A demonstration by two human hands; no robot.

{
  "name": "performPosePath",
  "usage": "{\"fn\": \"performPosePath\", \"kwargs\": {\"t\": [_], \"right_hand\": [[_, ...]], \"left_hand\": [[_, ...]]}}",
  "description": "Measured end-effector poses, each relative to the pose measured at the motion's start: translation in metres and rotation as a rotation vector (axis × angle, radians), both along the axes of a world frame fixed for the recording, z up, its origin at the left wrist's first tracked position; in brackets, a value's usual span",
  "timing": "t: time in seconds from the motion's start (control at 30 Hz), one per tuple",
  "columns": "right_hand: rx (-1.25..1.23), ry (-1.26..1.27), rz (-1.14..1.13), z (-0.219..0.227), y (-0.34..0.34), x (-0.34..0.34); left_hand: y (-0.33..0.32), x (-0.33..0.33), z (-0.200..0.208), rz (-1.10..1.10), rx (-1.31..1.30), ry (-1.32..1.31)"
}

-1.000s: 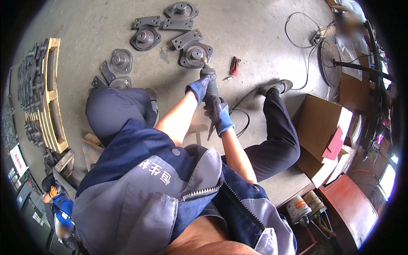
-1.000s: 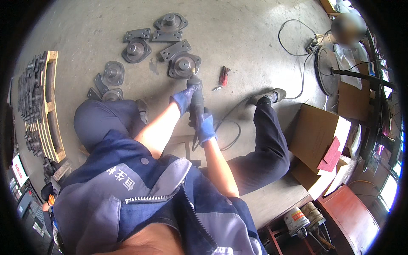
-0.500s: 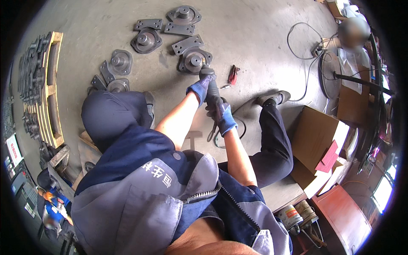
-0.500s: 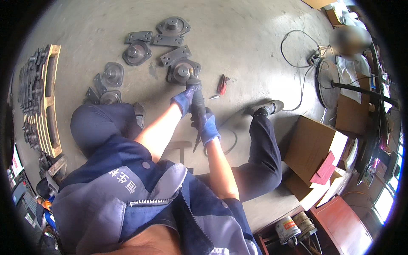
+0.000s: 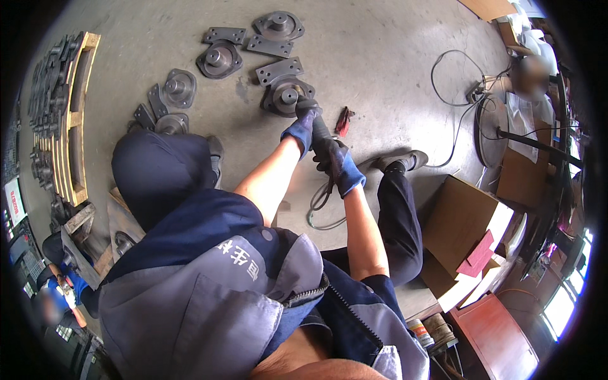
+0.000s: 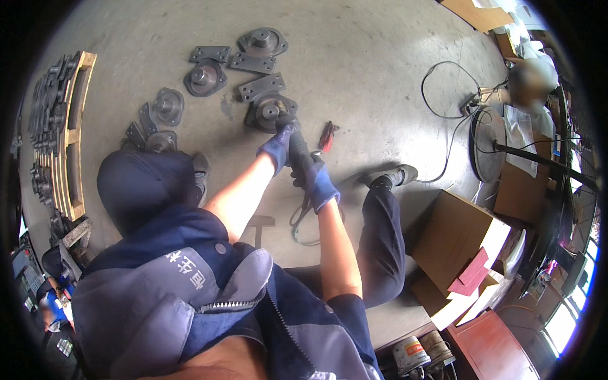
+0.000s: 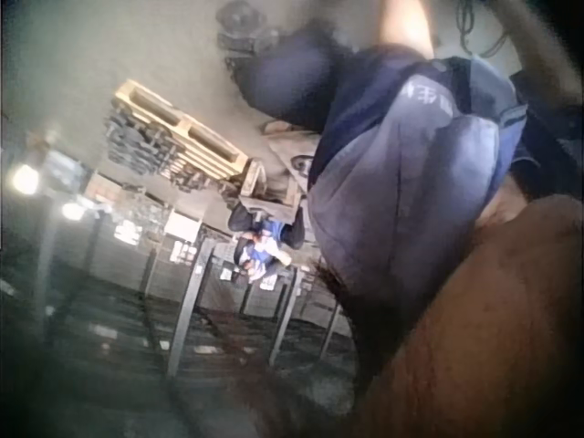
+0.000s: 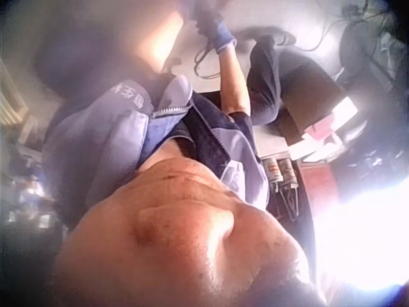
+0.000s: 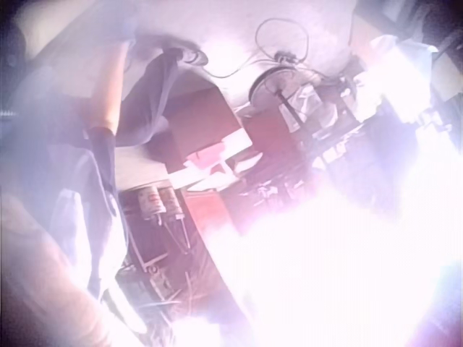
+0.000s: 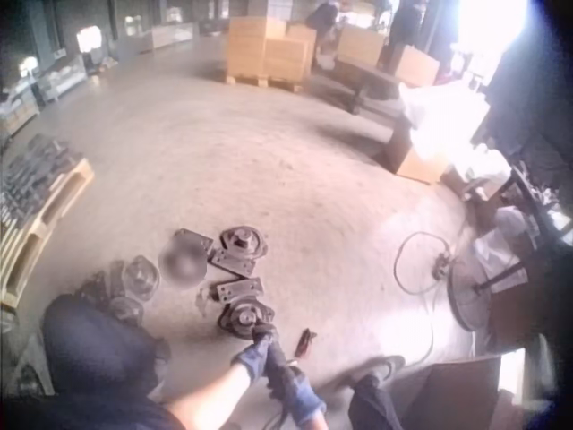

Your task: The person sits on the floor and uses a handheld rotary tool with a wire brush attachment to grind and clean the surfaces of several metal parts. They systematically move from one part to the next, applying the tool to the central raised areas and edges.

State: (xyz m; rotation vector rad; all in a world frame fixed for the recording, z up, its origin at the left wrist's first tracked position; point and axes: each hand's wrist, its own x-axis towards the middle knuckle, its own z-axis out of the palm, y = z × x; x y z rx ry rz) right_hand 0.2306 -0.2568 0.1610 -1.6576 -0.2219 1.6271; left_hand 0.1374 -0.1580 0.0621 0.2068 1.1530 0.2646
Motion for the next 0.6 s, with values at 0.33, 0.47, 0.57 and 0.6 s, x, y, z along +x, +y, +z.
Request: {"fn": "performPosePath", "kwargs": {"t": [0.33, 0.47, 0.57, 0.6], "right_hand": [[0.032, 0.058, -0.076, -0.014, -0.021, 0.004], [0.101, 0.013, -0.114, -0.011, -0.043, 0.001], [0.084, -0.005, -0.054, -0.019, -0.062, 0.003], [0.097, -0.016, -0.073, -0.015, -0.064, -0.007]], "left_hand": [[-0.009, 0.005, 0.029, -0.189, 0.139, 0.071], [-0.026, 0.014, 0.046, -0.185, 0.108, 0.082], [-0.035, 0.011, 0.074, -0.135, 0.066, 0.063], [-0.036, 0.005, 0.076, -0.144, 0.070, 0.038]]}}
